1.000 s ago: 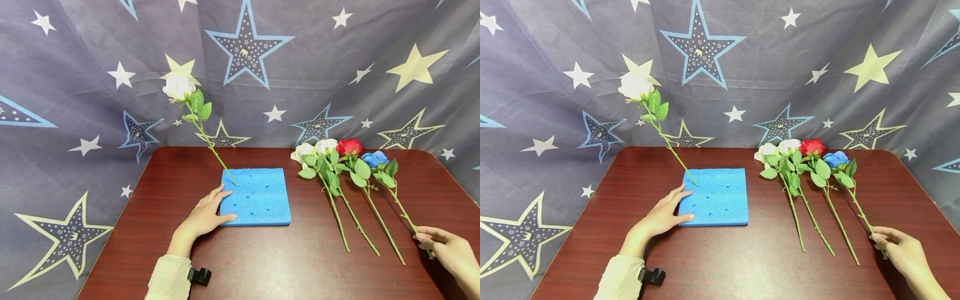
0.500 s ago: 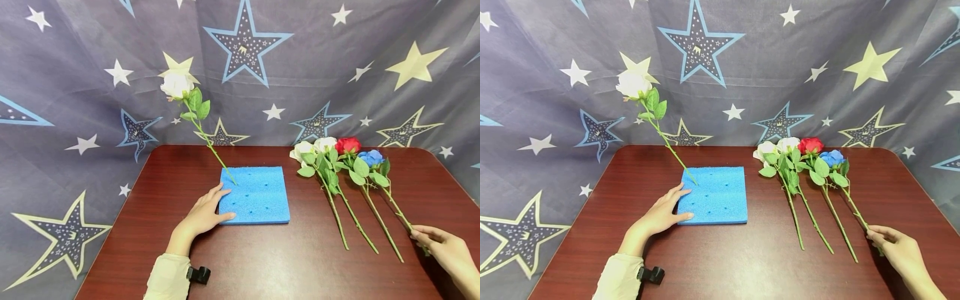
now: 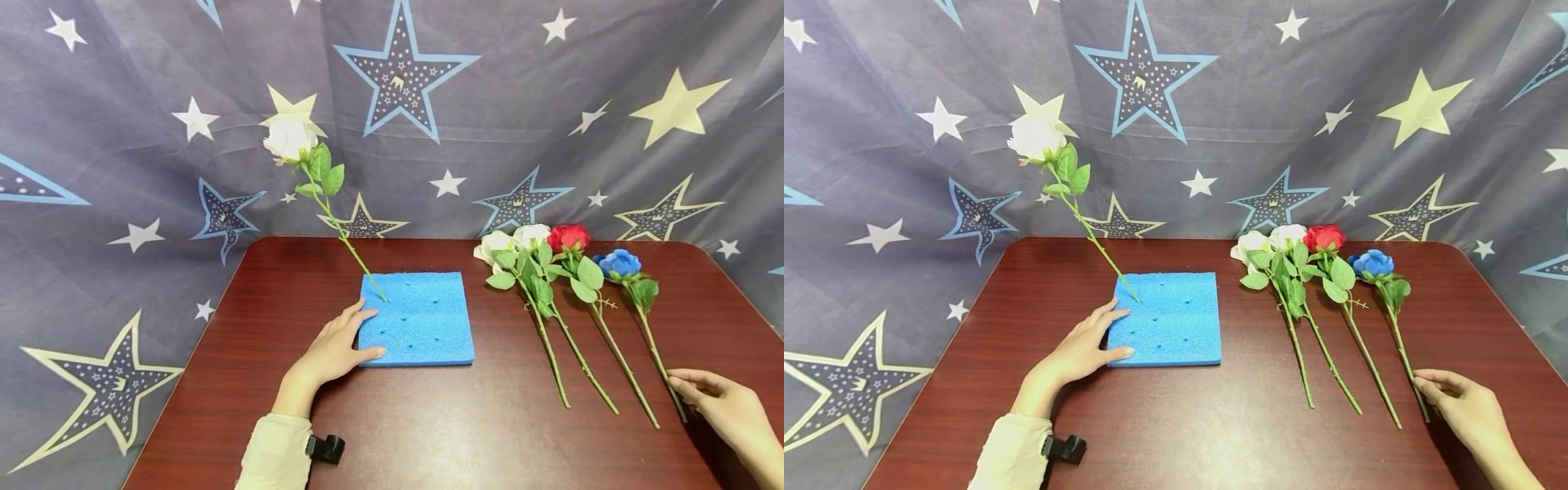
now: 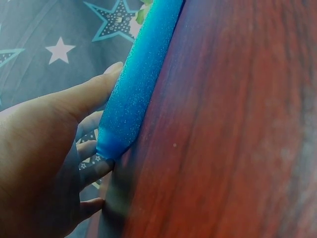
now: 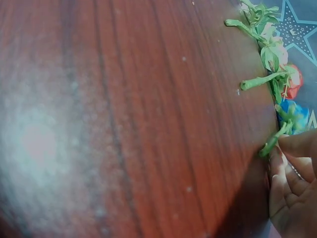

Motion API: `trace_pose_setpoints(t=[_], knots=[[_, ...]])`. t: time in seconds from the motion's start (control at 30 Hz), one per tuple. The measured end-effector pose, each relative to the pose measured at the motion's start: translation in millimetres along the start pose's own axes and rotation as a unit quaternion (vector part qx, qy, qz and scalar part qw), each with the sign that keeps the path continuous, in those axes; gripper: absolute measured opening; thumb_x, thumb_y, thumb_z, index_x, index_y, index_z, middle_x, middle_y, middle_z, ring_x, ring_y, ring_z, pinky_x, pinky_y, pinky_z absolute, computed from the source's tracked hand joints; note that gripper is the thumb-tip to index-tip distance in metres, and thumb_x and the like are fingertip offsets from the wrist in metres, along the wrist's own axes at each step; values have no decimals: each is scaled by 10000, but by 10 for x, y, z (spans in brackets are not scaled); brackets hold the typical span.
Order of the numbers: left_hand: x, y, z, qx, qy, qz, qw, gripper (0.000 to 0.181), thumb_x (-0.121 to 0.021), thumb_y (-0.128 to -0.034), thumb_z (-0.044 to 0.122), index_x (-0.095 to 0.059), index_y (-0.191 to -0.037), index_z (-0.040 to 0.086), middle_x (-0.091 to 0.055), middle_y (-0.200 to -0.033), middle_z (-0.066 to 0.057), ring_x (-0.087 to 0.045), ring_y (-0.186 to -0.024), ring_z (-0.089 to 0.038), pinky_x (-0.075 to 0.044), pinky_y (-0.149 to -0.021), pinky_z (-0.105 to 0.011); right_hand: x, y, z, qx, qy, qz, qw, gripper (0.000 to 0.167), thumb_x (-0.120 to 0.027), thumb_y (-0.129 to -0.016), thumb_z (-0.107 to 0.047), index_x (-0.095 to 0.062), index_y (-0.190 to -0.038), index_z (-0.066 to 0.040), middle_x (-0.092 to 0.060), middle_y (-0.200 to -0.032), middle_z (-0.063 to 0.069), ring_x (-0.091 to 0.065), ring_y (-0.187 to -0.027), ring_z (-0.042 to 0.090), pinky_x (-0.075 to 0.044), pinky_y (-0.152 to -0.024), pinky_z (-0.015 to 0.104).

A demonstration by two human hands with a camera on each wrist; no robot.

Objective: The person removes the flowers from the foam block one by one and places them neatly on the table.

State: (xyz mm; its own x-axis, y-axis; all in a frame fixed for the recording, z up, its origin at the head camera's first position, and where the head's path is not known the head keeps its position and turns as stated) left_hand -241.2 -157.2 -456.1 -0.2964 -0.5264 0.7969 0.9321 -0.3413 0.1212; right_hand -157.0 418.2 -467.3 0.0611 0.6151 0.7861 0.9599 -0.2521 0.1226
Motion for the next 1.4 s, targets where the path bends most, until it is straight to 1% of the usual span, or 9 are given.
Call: trace_pose_setpoints(t=[0.17,0.33,0.4,0.5,0.77,0.97,1.1,1.17,1.4], knots=[[12,4,20,17,6,-4,10000,769,-670,-893,552,-360,-1542,282,-135,-1650,11,-222,-1453,-394,-222,-1105,-640,12,9,21,57,-203,158,9997,358,-619,-984,-386,-736,-1084,-63,-663,-776,-183,-564,-628,23,-442,-541,251],[6,0,10,57,-7,-41,10000,775,-667,-891,561,-353,-1545,289,-128,-1650,26,-217,-1457,-382,-213,-1116,-627,23,35,49,90,-818,328,9961,126,-641,-979,-339,-755,-980,-285,-663,-766,-238,-599,-634,-18,-481,-527,227],[5,3,9,44,-3,-37,10000,776,-666,-889,568,-356,-1543,288,-130,-1650,24,-218,-1456,-385,-210,-1119,-625,32,55,49,144,-1115,410,9928,96,-656,-973,-305,-743,-956,-342,-667,-757,-247,-611,-627,-12,-485,-517,215],[4,9,13,-4,14,-10,10000,775,-668,-888,565,-366,-1540,274,-138,-1649,7,-224,-1451,-398,-209,-1116,-630,42,74,38,170,-1329,487,9898,88,-664,-969,-294,-742,-987,-331,-671,-762,-257,-618,-636,-13,-489,-508,213],[0,6,10,-12,22,9,10000,767,-675,-887,556,-376,-1535,275,-146,-1648,-2,-229,-1448,-405,-208,-1115,-632,24,112,-211,456,-1526,525,9858,177,-687,-956,-243,-728,-1108,-162,-701,-822,-250,-647,-687,-34,-492,-540,187],[-11,-3,-7,5,6,-11,10000,771,-671,-890,558,-364,-1540,280,-140,-1649,8,-224,-1451,-395,-209,-1118,-626,-23,168,-554,713,-1288,537,9876,231,-678,-963,-238,-702,-1142,-94,-702,-831,-216,-642,-689,-31,-499,-548,192],[-3,-2,-6,-7,15,3,10000,774,-670,-888,563,-365,-1540,279,-139,-1649,8,-224,-1451,-398,-204,-1118,-630,-78,215,-848,1165,-1232,458,9844,196,-680,-959,-173,-705,-1134,-89,-705,-834,-203,-648,-705,-40,-501,-559,177],[0,-3,-6,-16,23,14,10000,773,-669,-887,566,-369,-1538,277,-143,-1648,4,-224,-1450,-399,-201,-1119,-629,-116,233,-974,1338,-1291,391,9818,189,-685,-953,-149,-707,-1129,-82,-725,-844,-139,-657,-707,-23,-502,-565,173],[-1,-6,-7,21,16,2,10000,771,-667,-889,567,-361,-1540,290,-136,-1649,15,-222,-1453,-391,-207,-1120,-623,-286,262,-1259,1631,-1366,241,9768,193,-694,-943,-131,-709,-1109,-32,-725,-858,-92,-640,-715,-7,-517,-584,193]])
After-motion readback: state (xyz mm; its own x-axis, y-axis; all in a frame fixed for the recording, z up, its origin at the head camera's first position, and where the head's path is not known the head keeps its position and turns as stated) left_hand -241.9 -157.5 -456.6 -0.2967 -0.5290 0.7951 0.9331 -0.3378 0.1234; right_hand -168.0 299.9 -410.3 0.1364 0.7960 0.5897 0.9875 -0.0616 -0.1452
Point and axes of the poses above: each hand's wrist, its own y-axis away from the middle knuckle, its own x-axis out of the back of the hand, z = x × y, the point moved 10 cm from there along -y, towards the middle knuckle
